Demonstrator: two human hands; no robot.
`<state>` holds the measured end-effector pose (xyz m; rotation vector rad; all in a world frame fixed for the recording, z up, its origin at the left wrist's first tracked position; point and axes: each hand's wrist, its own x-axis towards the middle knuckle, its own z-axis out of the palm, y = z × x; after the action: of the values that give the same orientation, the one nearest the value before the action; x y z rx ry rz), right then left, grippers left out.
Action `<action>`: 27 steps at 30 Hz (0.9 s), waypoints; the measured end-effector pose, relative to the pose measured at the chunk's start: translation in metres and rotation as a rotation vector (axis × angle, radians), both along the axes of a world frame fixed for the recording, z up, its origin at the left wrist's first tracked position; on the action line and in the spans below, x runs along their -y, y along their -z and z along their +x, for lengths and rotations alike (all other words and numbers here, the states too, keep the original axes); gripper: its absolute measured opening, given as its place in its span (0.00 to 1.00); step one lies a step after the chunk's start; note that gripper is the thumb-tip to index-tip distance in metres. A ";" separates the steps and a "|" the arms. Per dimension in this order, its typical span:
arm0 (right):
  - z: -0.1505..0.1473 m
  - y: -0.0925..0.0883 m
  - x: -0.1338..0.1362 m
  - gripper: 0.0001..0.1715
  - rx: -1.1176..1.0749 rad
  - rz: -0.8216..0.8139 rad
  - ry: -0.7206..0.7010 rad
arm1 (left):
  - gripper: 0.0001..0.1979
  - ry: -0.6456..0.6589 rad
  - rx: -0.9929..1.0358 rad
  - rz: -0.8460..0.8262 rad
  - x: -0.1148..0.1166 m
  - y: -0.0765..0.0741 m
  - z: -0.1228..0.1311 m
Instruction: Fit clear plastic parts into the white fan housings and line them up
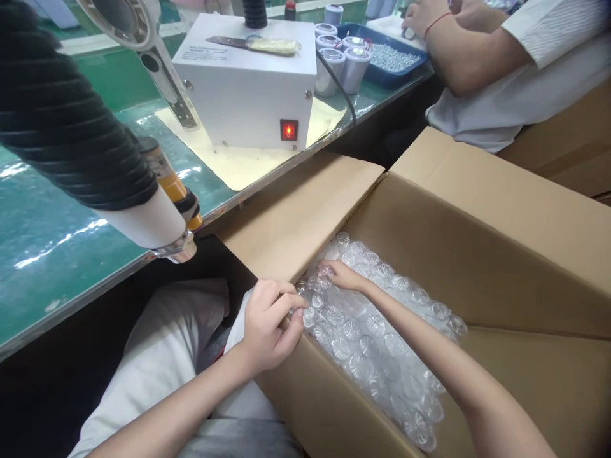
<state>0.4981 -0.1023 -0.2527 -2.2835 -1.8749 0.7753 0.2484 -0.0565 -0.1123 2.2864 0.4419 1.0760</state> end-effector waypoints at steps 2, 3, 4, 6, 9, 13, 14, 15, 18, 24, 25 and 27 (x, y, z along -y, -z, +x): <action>0.002 0.002 -0.001 0.11 -0.001 -0.029 0.053 | 0.08 0.001 0.002 0.006 0.000 0.001 0.000; 0.006 0.004 -0.004 0.12 0.021 -0.045 0.104 | 0.08 0.000 0.000 0.005 0.000 0.001 0.000; 0.012 0.008 -0.009 0.14 0.055 -0.063 0.163 | 0.08 -0.001 -0.003 0.002 0.000 0.001 0.000; 0.028 0.016 -0.022 0.17 0.139 -0.109 0.283 | 0.08 0.000 -0.008 -0.003 0.001 0.000 -0.001; 0.047 0.028 -0.043 0.18 0.245 -0.192 0.406 | 0.08 -0.004 -0.007 -0.007 0.001 -0.001 -0.001; 0.056 0.040 -0.061 0.16 0.313 -0.248 0.494 | 0.08 -0.006 -0.004 -0.014 0.001 -0.003 0.001; 0.056 0.042 -0.063 0.16 0.325 -0.249 0.519 | 0.08 -0.007 0.001 -0.012 0.001 -0.003 0.001; 0.057 0.044 -0.065 0.16 0.336 -0.248 0.550 | 0.08 -0.011 0.005 -0.010 0.001 -0.003 0.002; 0.057 0.050 -0.068 0.17 0.362 -0.244 0.684 | 0.08 -0.020 0.003 -0.001 0.001 -0.003 0.002; 0.049 0.058 -0.072 0.20 0.342 -0.229 0.890 | 0.08 -0.005 -0.009 -0.005 0.001 -0.003 0.000; 0.047 0.059 -0.069 0.20 0.331 -0.210 0.881 | 0.08 -0.002 -0.011 -0.006 0.001 -0.002 -0.001; 0.045 0.059 -0.062 0.21 0.313 -0.169 0.842 | 0.08 0.003 -0.015 -0.006 0.001 -0.001 -0.001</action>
<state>0.5428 -0.0400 -0.3122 -3.0424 -0.7354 0.4655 0.2471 -0.0578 -0.1112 2.2905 0.4472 1.0556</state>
